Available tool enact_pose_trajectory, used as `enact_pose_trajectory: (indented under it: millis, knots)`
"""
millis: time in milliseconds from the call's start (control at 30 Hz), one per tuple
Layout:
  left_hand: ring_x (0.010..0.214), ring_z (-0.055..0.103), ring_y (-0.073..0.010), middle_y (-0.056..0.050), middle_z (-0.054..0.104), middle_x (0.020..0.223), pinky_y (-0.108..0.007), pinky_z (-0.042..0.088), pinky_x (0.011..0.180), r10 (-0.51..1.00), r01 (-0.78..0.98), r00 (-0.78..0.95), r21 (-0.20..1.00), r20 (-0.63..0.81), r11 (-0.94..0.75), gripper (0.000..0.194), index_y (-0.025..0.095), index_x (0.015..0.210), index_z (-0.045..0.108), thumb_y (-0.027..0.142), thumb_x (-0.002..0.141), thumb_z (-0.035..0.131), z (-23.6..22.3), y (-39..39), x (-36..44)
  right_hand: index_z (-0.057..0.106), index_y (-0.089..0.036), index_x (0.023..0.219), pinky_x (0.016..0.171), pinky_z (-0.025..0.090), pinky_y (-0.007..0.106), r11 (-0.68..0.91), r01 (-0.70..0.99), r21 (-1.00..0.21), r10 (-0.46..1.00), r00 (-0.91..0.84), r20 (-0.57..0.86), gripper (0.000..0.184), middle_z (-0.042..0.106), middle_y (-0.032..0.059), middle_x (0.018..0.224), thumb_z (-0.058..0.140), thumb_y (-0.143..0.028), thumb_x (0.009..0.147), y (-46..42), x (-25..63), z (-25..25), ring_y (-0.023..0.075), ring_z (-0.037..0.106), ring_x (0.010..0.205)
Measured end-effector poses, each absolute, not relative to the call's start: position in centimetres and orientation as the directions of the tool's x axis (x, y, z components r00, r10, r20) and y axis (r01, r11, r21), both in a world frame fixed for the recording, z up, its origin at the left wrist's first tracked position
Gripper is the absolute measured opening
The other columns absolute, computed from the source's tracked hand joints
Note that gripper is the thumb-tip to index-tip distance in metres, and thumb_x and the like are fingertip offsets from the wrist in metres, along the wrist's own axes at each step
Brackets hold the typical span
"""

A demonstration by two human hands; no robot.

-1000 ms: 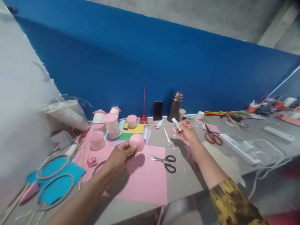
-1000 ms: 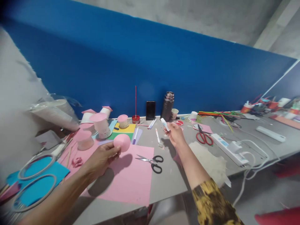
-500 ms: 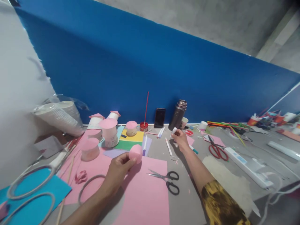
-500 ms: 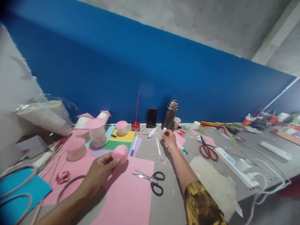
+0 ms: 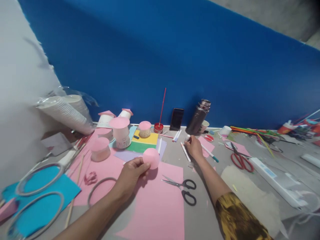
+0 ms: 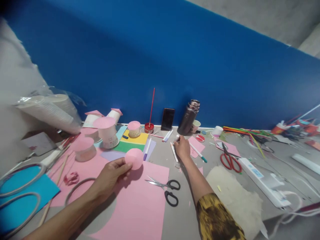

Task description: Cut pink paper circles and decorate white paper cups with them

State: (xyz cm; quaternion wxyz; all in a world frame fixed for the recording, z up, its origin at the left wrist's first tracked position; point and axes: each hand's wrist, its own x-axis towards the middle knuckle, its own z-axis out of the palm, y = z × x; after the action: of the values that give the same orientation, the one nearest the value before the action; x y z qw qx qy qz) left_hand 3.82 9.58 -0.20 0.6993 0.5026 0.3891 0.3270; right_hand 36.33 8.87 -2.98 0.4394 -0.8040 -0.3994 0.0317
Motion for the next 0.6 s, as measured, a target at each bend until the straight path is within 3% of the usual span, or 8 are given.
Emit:
enact_pose_trajectory:
  millis: [133,200,267,333,367,433,500,600]
  knots:
    - [0.050,0.049,-0.0120,0.001,0.057,0.061,-0.026,0.044,0.043,0.821,-0.186,0.521,0.907,-0.236,0.378,0.042,0.015,0.074,0.064,0.046,0.061,0.089,0.1,9.6,4.1,0.063,-0.016,0.120,0.089,0.042,0.039,-0.244,0.626,-0.741,0.630,0.683,0.370,0.049,0.069,0.0148,0.111,0.070,-0.021,0.072,7.6,36.1,-1.1,0.0304,0.058,0.103]
    - [0.052,0.051,-0.0125,-0.001,0.060,0.063,-0.025,0.044,0.044,0.819,-0.216,0.522,0.893,-0.236,0.395,0.043,0.014,0.077,0.067,0.046,0.059,0.091,0.2,9.6,4.2,0.062,-0.016,0.124,0.092,0.043,0.041,-0.186,0.621,-0.762,0.605,0.683,0.409,0.045,0.066,0.0169,0.122,0.064,-0.027,0.080,6.8,35.4,0.1,0.0311,0.056,0.109]
    - [0.053,0.051,-0.0115,-0.002,0.061,0.064,-0.023,0.042,0.047,0.816,-0.215,0.532,0.897,-0.224,0.387,0.042,0.013,0.079,0.070,0.044,0.060,0.091,0.3,9.5,4.1,0.068,-0.017,0.111,0.084,0.046,0.039,-0.124,0.598,-0.791,0.635,0.661,0.400,0.033,0.070,0.0147,0.110,0.060,-0.037,0.087,5.9,33.8,0.9,0.0286,0.060,0.097]
    - [0.054,0.050,-0.0101,-0.002,0.060,0.063,-0.023,0.041,0.051,0.809,-0.202,0.554,0.911,-0.197,0.360,0.037,0.012,0.078,0.072,0.042,0.063,0.090,0.4,9.3,4.1,0.072,-0.018,0.097,0.071,0.047,0.035,-0.054,0.523,-0.851,0.749,0.585,0.311,0.035,0.073,0.0111,0.093,0.062,-0.050,0.088,5.0,31.4,1.2,0.0242,0.062,0.080]
    - [0.055,0.050,-0.0099,-0.002,0.060,0.063,-0.023,0.040,0.053,0.803,-0.195,0.567,0.918,-0.183,0.346,0.035,0.012,0.076,0.073,0.040,0.064,0.090,0.5,9.2,4.1,0.074,-0.019,0.095,0.066,0.047,0.032,-0.020,0.435,-0.900,0.832,0.507,0.227,0.040,0.074,0.0104,0.091,0.064,-0.056,0.087,4.6,30.1,1.1,0.0223,0.062,0.076]
    - [0.056,0.049,-0.0103,-0.002,0.059,0.062,-0.023,0.038,0.055,0.791,-0.184,0.591,0.927,-0.161,0.326,0.030,0.012,0.073,0.074,0.038,0.066,0.089,0.6,8.8,4.1,0.076,-0.017,0.097,0.065,0.046,0.030,-0.031,0.072,-0.997,0.981,0.196,-0.016,0.049,0.075,0.0119,0.095,0.071,-0.064,0.083,3.9,27.4,0.9,0.0209,0.064,0.079]
    - [0.055,0.048,-0.0108,-0.003,0.059,0.061,-0.024,0.035,0.054,0.772,-0.177,0.618,0.931,-0.146,0.318,0.028,0.013,0.070,0.074,0.037,0.067,0.088,0.6,8.6,4.2,0.076,-0.016,0.091,0.063,0.045,0.028,-0.130,-0.189,-0.973,0.991,-0.045,-0.123,0.050,0.074,0.0097,0.087,0.079,-0.063,0.076,3.5,25.4,0.7,0.0185,0.063,0.074]
    - [0.054,0.047,-0.0110,-0.003,0.059,0.061,-0.024,0.034,0.054,0.755,-0.188,0.639,0.922,-0.148,0.339,0.033,0.012,0.070,0.073,0.041,0.067,0.089,0.3,8.5,4.2,0.073,-0.015,0.075,0.057,0.038,0.025,-0.181,-0.316,-0.931,0.983,-0.070,-0.168,0.042,0.066,0.0014,0.066,0.094,-0.049,0.063,3.4,24.0,0.5,0.0118,0.053,0.059]
